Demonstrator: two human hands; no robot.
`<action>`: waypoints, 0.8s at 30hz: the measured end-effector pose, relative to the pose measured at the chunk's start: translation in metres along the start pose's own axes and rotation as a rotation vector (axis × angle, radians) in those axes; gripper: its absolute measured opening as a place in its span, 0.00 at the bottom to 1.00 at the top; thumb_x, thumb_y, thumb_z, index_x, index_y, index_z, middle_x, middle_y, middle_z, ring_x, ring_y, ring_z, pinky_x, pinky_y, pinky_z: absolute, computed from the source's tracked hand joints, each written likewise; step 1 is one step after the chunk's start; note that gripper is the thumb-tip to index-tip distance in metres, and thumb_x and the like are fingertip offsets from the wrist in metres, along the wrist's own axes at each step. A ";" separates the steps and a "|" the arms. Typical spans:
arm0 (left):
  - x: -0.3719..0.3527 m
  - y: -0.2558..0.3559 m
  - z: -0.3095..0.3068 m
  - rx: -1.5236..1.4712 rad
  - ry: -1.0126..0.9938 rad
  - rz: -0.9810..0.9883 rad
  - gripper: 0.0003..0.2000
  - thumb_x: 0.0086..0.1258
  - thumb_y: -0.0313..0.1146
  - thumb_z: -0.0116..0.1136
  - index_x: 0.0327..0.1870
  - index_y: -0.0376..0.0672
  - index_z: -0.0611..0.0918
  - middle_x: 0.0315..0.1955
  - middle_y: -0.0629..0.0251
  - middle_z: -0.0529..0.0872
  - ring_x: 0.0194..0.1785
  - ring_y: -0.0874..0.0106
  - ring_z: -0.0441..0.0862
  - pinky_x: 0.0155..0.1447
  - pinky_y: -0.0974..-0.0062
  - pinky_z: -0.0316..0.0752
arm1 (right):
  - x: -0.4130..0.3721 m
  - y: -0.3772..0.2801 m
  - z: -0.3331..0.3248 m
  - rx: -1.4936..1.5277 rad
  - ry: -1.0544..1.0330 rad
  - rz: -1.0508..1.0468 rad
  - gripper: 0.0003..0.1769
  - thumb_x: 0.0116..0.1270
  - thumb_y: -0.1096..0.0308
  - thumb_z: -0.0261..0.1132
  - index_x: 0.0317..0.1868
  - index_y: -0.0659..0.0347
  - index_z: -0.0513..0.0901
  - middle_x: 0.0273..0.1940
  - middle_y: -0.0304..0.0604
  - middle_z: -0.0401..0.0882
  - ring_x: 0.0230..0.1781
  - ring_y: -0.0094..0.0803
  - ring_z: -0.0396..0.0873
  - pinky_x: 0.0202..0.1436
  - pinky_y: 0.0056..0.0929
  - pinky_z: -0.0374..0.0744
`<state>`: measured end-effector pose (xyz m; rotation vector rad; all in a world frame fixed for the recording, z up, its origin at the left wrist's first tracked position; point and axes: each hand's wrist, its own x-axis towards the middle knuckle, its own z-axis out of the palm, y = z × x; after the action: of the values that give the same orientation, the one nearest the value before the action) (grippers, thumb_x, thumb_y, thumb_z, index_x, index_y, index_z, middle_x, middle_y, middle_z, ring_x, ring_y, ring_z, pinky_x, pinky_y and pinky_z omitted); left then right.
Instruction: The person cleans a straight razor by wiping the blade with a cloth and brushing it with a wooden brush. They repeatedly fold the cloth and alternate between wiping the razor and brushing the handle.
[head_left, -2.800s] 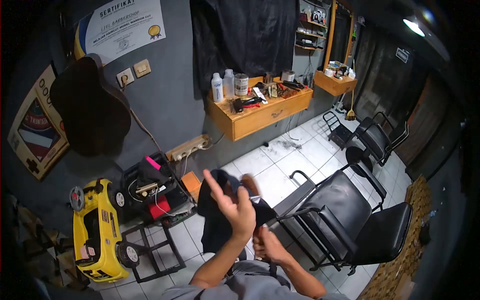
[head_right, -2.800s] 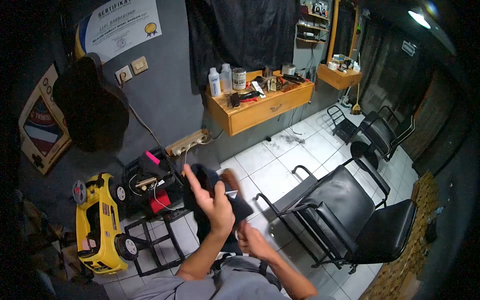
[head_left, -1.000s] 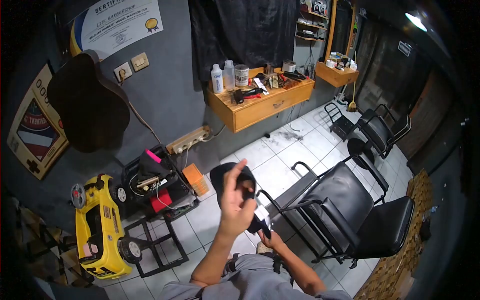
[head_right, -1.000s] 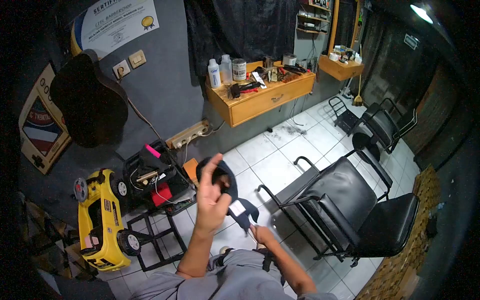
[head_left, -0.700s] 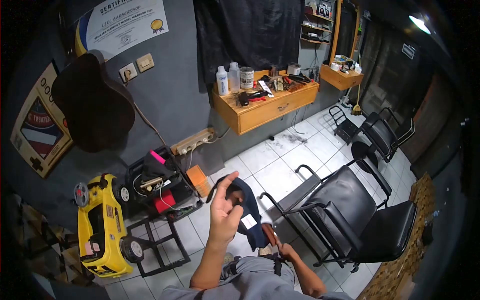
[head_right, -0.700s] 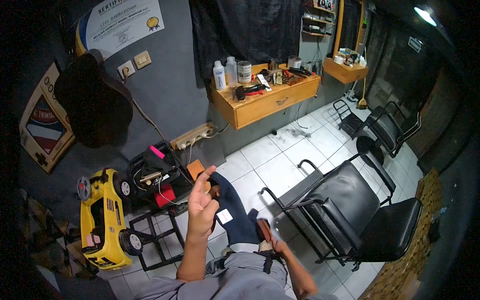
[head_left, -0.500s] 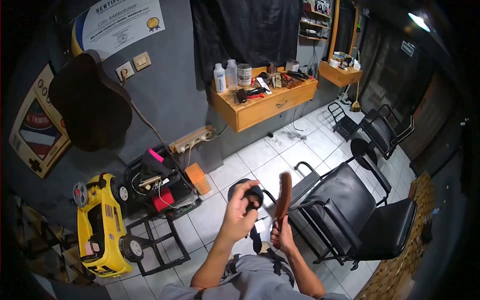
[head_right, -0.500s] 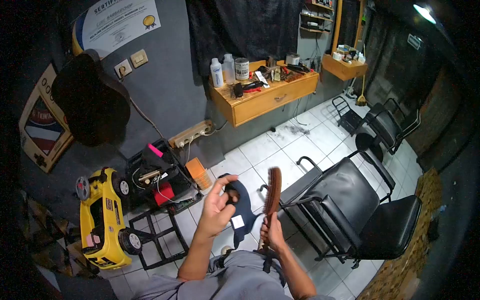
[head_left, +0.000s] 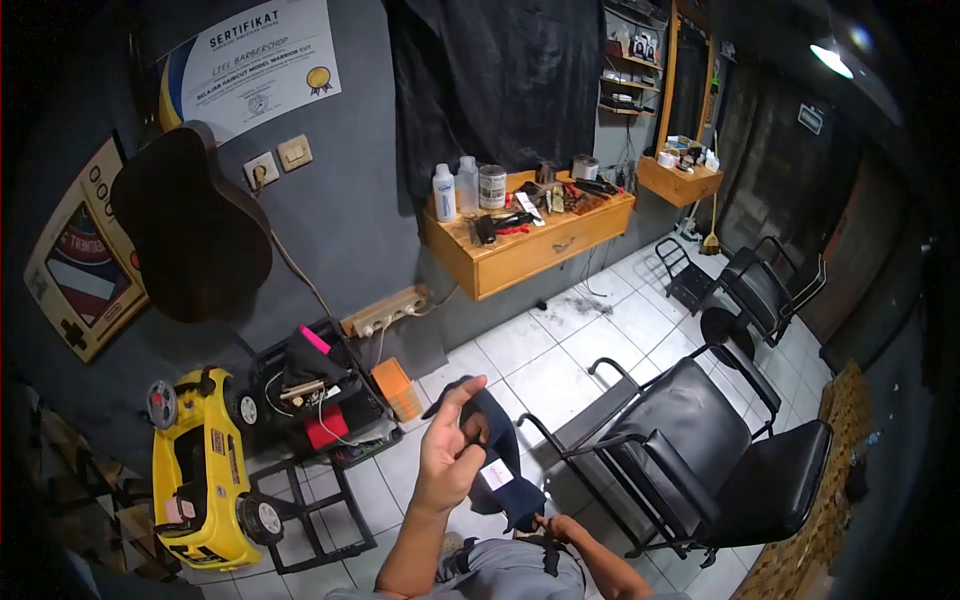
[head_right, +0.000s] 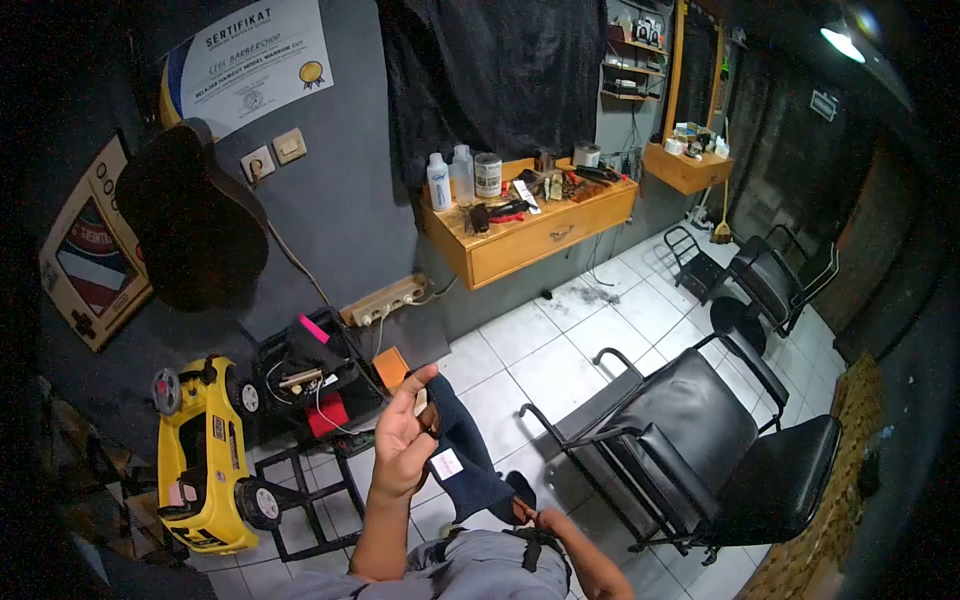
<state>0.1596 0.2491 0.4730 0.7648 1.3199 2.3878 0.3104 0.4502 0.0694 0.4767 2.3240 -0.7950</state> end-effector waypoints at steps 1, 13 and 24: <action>-0.002 -0.004 -0.004 0.010 0.011 -0.018 0.33 0.52 0.13 0.40 0.67 0.32 0.62 0.40 0.70 0.71 0.38 0.81 0.66 0.47 0.86 0.61 | -0.011 0.004 -0.005 0.068 -0.007 0.063 0.31 0.69 0.39 0.48 0.29 0.62 0.75 0.15 0.37 0.67 0.13 0.29 0.67 0.17 0.31 0.64; -0.019 -0.050 0.001 -0.149 -0.073 -0.342 0.22 0.57 0.14 0.43 0.55 0.36 0.69 0.41 0.66 0.77 0.40 0.80 0.77 0.43 0.85 0.74 | -0.123 -0.137 -0.114 1.394 -0.130 -0.546 0.28 0.74 0.39 0.39 0.32 0.55 0.65 0.17 0.28 0.52 0.14 0.18 0.52 0.16 0.22 0.53; -0.008 -0.014 0.000 -0.237 0.070 -0.135 0.16 0.55 0.15 0.41 0.44 0.40 0.71 0.30 0.71 0.75 0.20 0.89 0.61 0.20 0.91 0.50 | -0.015 0.002 -0.013 0.111 0.029 0.012 0.43 0.70 0.34 0.37 0.43 0.69 0.82 0.37 0.66 0.80 0.43 0.56 0.80 0.46 0.41 0.77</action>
<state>0.1658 0.2525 0.4589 0.5125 1.0507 2.4237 0.3164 0.4586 0.0866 0.5528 2.3095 -0.9204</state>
